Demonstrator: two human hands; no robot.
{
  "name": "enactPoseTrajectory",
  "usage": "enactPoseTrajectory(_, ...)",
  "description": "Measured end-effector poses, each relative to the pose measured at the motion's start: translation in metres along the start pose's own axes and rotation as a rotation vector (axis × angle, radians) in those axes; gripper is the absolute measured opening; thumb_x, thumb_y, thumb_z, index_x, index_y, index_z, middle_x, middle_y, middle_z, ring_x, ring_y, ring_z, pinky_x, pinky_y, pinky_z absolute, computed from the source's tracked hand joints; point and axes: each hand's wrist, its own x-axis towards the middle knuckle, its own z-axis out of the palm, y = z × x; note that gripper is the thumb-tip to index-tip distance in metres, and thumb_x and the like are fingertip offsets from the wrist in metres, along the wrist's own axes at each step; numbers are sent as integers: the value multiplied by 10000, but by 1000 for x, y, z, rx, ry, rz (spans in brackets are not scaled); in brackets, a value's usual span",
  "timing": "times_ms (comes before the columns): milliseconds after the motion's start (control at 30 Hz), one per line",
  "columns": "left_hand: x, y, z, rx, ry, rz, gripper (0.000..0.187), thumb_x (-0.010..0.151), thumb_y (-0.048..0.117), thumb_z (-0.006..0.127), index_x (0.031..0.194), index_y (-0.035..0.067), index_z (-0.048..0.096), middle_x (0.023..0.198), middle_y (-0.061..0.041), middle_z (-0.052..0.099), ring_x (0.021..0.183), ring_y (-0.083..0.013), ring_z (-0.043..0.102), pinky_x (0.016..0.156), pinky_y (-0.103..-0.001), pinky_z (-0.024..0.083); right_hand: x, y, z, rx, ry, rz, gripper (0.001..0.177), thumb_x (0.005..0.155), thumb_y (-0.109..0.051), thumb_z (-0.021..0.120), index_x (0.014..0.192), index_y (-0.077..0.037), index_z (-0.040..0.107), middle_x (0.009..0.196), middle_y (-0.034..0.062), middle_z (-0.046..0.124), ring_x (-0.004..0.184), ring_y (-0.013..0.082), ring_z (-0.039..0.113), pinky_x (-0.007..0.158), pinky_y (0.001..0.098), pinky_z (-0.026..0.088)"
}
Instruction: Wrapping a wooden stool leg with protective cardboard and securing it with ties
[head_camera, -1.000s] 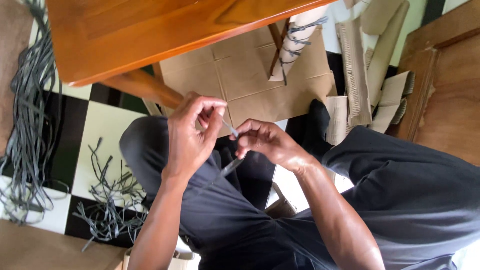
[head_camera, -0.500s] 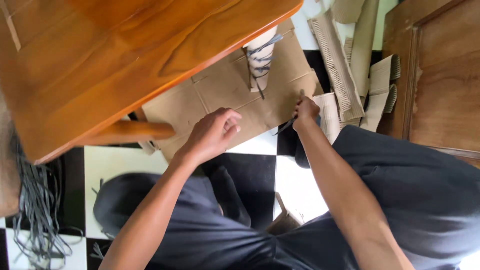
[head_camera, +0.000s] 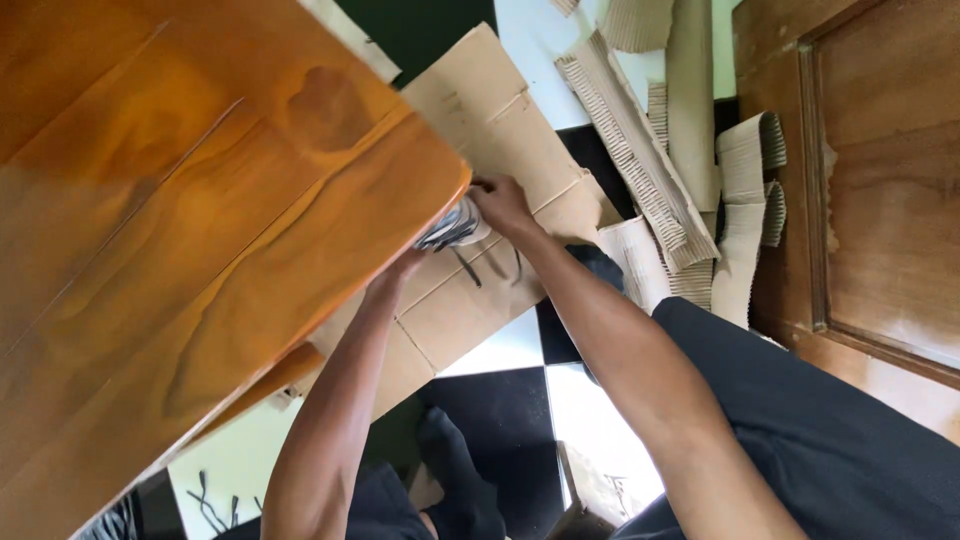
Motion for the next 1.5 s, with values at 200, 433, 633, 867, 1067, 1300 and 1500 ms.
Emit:
enactPoseTrajectory(200, 15, -108, 2, -652, 4, -350, 314, 1038, 316, 463, 1234, 107, 591, 1159, -48, 660, 1020, -212, 670, 924, -335, 537, 16, -13, -13, -95, -306, -186, 421, 880, -351, 576, 1077, -49, 793, 1068, 226, 754, 1135, 458, 663, 988, 579, 488)
enactPoseTrajectory(433, 14, -126, -3, -1404, -71, -773, 203, 995, 425, 540, 1009, 235, 609, 926, 71, 654, 860, -162, 689, 846, -331, 542, 14, -9, -17, -76, -324, -167, 410, 862, -490, 667, 1029, -138, 793, 951, 130, 748, 1017, 350, 702, 904, 484, 523)
enactPoseTrajectory(633, -21, -157, -11, -2039, -159, -1181, 224, 958, 517, 608, 817, 344, 626, 727, 174, 650, 723, -120, 706, 780, -327, 547, -28, -8, -26, -23, -121, -283, 268, 950, -255, 626, 1124, -81, 730, 1020, 169, 756, 1029, 435, 702, 882, 575, 530)
enactPoseTrajectory(867, -29, -173, -36, -2904, -414, -1450, 73, 938, 640, 593, 902, 588, 629, 796, 343, 689, 709, 70, 714, 702, -244, 562, -120, -14, -22, 4, 177, -457, 211, 1092, -267, 445, 1206, -113, 534, 885, 174, 695, 919, 388, 700, 800, 523, 526)
enactPoseTrajectory(1067, -100, -246, -27, -3042, -333, -1706, 61, 995, 323, 661, 946, 336, 695, 804, 129, 727, 830, -137, 748, 824, -378, 568, -138, 9, -16, -82, 196, -662, 330, 977, 109, 472, 1093, -124, 676, 1021, 58, 690, 934, 293, 701, 745, 382, 582)
enactPoseTrajectory(1300, -113, -239, -23, -2919, -303, -1710, 101, 988, 308, 680, 892, 278, 675, 784, 96, 731, 916, -197, 705, 870, -429, 569, -143, 19, -24, -352, 268, -695, 361, 925, 72, 643, 1171, -179, 725, 1017, -3, 728, 1091, 233, 620, 938, 376, 532)
enactPoseTrajectory(1500, -122, -245, -25, -2940, -286, -1582, 70, 999, 240, 644, 936, 232, 674, 848, -4, 738, 934, -300, 714, 845, -491, 578, -146, 12, -31, -584, 270, -951, 130, 938, -67, 750, 1019, -169, 755, 1081, -32, 663, 1034, 199, 602, 787, 322, 534)
